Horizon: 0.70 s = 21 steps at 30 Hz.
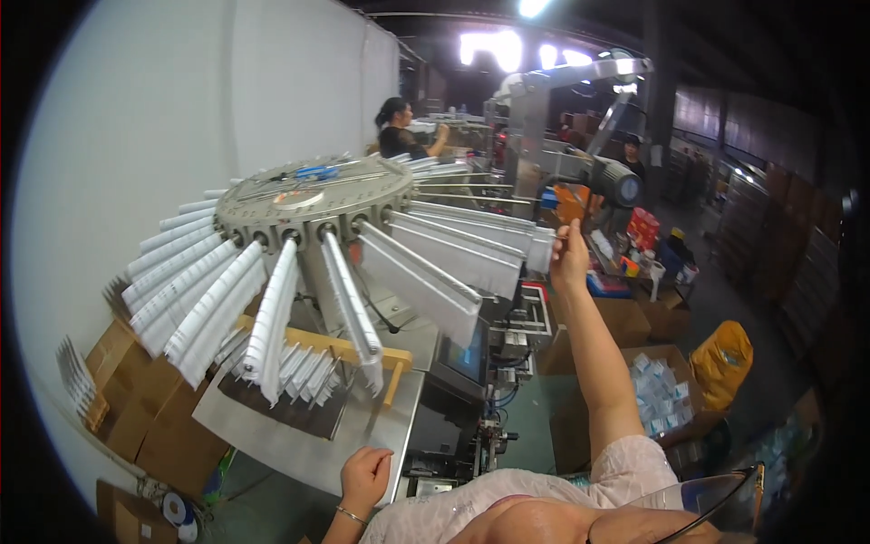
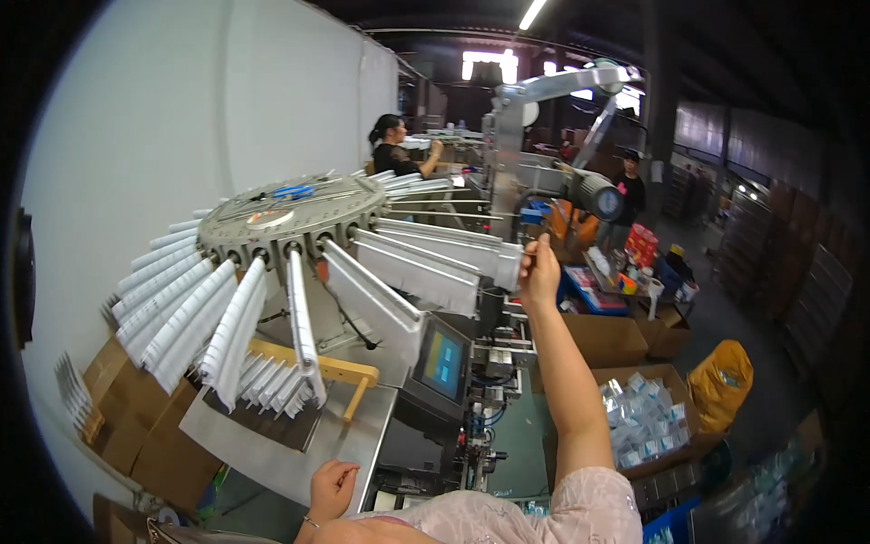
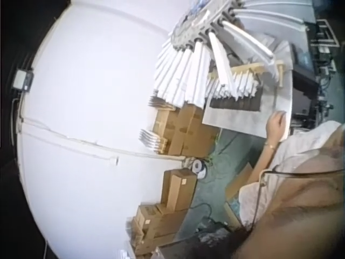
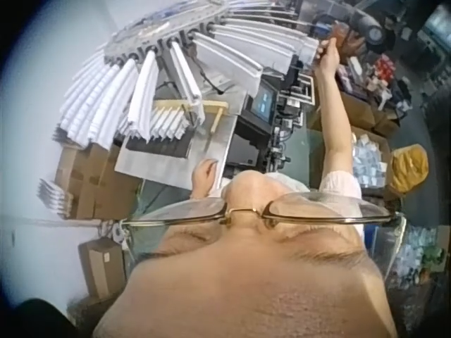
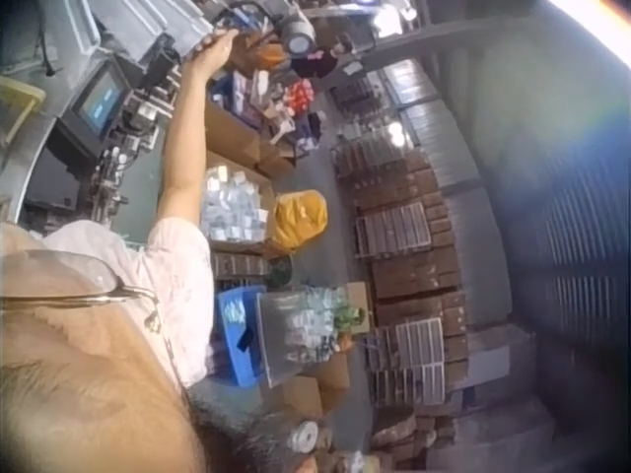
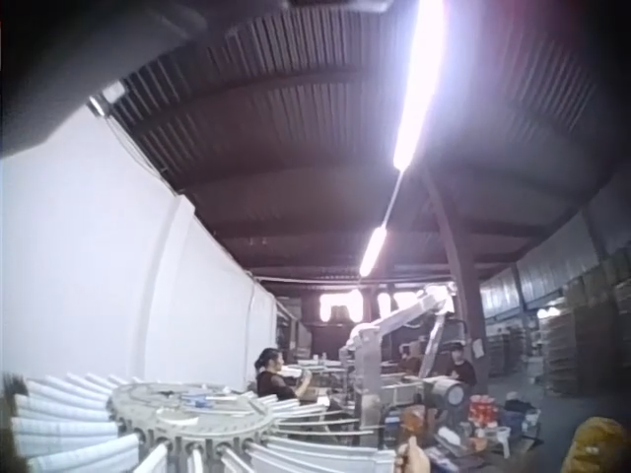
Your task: Removing manufactured items from a rotating assembly machine and placing them into containers.
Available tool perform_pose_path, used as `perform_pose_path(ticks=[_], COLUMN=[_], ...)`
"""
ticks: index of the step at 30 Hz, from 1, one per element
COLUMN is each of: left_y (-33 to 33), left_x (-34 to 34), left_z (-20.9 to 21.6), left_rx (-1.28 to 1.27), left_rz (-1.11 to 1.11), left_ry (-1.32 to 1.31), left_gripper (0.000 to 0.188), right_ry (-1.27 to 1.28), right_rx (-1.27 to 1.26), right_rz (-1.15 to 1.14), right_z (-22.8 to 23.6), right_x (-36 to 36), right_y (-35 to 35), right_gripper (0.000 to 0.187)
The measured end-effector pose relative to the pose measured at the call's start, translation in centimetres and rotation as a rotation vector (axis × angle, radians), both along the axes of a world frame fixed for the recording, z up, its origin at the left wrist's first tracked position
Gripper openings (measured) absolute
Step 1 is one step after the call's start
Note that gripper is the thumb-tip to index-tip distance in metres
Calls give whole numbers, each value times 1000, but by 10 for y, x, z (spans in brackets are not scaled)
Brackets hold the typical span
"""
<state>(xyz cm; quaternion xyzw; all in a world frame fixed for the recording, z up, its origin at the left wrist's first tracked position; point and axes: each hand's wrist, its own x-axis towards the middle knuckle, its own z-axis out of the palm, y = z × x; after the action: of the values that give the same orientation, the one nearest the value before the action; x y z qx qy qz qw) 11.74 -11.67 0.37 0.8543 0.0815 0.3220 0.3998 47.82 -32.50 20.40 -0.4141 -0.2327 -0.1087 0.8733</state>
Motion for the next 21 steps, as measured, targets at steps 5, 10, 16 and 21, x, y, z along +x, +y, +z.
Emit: perform_pose_path(ticks=[5,10,16,21], left_y=[2,1,2,1], left_x=[-1,-1,-3,-4], left_z=[-4,1,3,4], left_rx=[-38,-41,3,6], left_rz=[-1,23,27,20], left_ry=[15,27,29,36], left_gripper=[6,6,7,7], right_ry=[-67,-88,-128,-36], right_rx=[-15,30,-20,29], right_rz=[-77,12,67,33], right_z=[3,2,-1,-2], right_x=[2,-2,-4,2], right_y=[6,0,7,6], right_gripper=[35,34,29,32])
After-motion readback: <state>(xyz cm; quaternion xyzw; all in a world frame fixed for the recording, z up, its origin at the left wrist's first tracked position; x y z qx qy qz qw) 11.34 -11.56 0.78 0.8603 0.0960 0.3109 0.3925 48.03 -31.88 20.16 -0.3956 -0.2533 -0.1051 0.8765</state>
